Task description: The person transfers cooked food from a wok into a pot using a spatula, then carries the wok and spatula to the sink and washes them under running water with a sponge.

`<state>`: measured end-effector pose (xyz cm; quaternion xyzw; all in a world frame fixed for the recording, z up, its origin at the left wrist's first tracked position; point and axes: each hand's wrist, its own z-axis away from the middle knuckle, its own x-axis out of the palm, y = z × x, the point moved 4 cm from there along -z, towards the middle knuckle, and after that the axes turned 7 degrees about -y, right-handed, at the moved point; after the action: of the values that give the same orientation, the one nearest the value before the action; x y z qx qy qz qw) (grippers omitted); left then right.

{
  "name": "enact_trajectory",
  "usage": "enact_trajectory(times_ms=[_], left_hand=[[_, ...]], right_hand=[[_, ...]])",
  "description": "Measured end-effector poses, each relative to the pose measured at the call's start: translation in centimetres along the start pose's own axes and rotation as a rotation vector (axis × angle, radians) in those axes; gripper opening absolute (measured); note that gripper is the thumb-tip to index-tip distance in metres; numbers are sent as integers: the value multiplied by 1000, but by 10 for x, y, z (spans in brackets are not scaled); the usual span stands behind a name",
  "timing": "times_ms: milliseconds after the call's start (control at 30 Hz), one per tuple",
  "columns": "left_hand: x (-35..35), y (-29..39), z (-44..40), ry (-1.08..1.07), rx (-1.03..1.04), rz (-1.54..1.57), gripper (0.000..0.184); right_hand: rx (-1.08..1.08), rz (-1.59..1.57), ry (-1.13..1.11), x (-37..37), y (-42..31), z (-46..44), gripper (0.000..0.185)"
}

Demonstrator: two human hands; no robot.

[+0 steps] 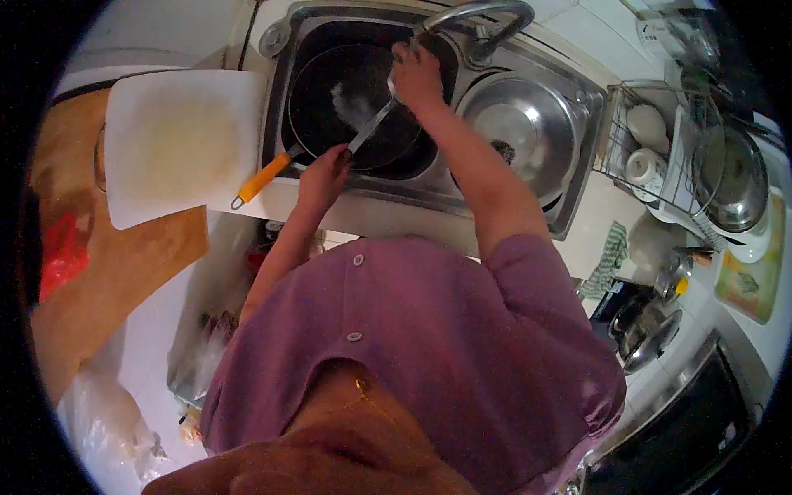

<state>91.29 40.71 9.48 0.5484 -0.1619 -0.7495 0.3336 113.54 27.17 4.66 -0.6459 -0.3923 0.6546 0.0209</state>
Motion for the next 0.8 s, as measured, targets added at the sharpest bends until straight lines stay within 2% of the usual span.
enact_trajectory(times_ms=[33,67,133,167,233,367,433,467,533,567,633,667,733,767,800], left_hand=[[-1,1,-2,41,46,6,36],[0,1,-2,42,41,6,36],[1,4,-2,4,29,37,36],[0,6,-2,6,29,37,36],[0,9,1,-14,-7,32,36],[4,1,4,-5,-28,-14,35],[1,-11,21,-11,-70,-12,35],[0,-16,25,-13,-72,-15,35],[-4,-27,32,85,-115,55,35],[-4,-30,30,88,-112,57,35],[-9,-33,27,183,-42,110,38],[-10,-32,23,188,-38,113,38],[-14,-24,20,213,-8,11,39],[-13,-20,18,210,-8,16,39],[-11,-17,15,172,-5,46,39]], right_hand=[[-203,96,126,-7,-18,10,32],[-205,93,123,-8,-22,18,32],[-565,106,-28,-2,-37,36,32],[-568,106,-28,-2,-33,32,32],[-291,-99,-56,0,-9,10,34],[-156,-127,-113,24,25,-12,35],[311,-244,-90,21,67,-13,36],[313,-248,-92,17,74,-12,36],[737,-703,18,-2,89,-6,38],[733,-701,20,-14,87,-7,38],[705,-1111,-84,-27,71,-4,50],[699,-1108,-83,-35,61,-5,50],[568,-1393,40,-42,31,-6,51],[572,-1388,40,-38,29,-7,51],[502,-933,-88,-33,27,-12,51]])
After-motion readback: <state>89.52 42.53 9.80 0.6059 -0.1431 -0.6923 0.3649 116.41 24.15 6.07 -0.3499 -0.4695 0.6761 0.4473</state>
